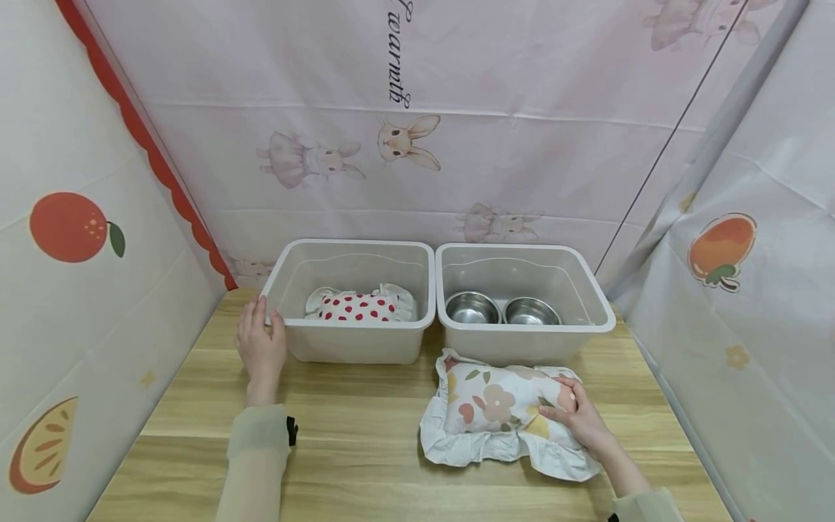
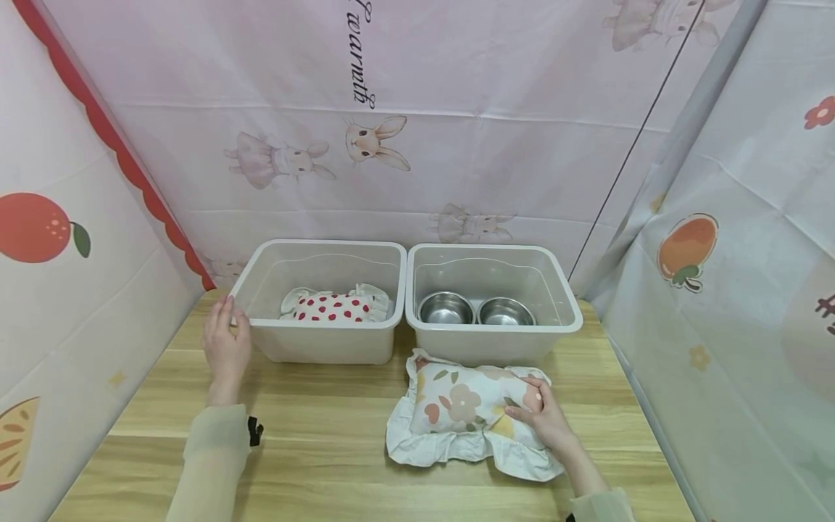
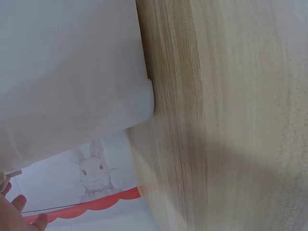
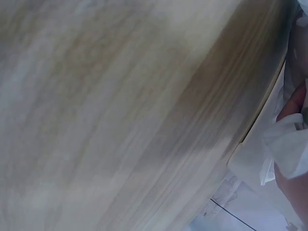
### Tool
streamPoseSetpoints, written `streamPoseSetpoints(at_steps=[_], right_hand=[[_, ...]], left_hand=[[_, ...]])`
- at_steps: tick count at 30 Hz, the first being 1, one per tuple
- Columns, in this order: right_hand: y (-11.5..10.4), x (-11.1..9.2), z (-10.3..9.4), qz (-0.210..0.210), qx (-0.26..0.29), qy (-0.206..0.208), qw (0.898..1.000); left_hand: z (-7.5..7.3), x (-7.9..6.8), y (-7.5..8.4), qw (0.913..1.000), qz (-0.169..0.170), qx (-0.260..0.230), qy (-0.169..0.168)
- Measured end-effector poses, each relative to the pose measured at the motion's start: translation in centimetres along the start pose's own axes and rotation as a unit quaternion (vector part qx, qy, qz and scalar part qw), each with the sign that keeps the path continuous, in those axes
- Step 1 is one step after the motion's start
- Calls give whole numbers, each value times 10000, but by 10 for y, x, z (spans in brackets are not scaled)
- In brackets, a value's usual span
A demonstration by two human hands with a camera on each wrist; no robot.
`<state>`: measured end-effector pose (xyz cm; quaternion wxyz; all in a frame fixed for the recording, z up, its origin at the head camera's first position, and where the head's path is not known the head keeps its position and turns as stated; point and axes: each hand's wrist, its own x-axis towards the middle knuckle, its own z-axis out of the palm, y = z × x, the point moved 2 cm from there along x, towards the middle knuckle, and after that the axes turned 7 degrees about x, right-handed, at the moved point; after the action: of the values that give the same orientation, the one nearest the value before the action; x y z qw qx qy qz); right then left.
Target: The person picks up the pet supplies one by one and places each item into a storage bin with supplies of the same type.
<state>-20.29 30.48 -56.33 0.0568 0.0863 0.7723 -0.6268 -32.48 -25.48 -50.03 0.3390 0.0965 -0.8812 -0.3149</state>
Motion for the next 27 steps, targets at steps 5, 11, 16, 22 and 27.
streamPoseSetpoints(at_steps=[5, 11, 16, 22, 27], right_hand=[[-3, -1, -2, -32, 25, 50, 10000], [-9, -2, -5, -87, -17, 103, 9999], [-14, -4, -6, -103, -4, 72, 9999], [-23, -7, -5, -199, 105, 15, 9997], [-32, -10, -4, -314, 246, -62, 9992]], left_hand=[[0, 1, 0, 10000, -25, -2, -40], [0, 0, 0, 10000, -44, 7, -50], [0, 0, 1, 10000, -60, 12, -72], [0, -1, 0, 10000, -17, -10, 0], [0, -1, 1, 10000, 26, -45, 61]])
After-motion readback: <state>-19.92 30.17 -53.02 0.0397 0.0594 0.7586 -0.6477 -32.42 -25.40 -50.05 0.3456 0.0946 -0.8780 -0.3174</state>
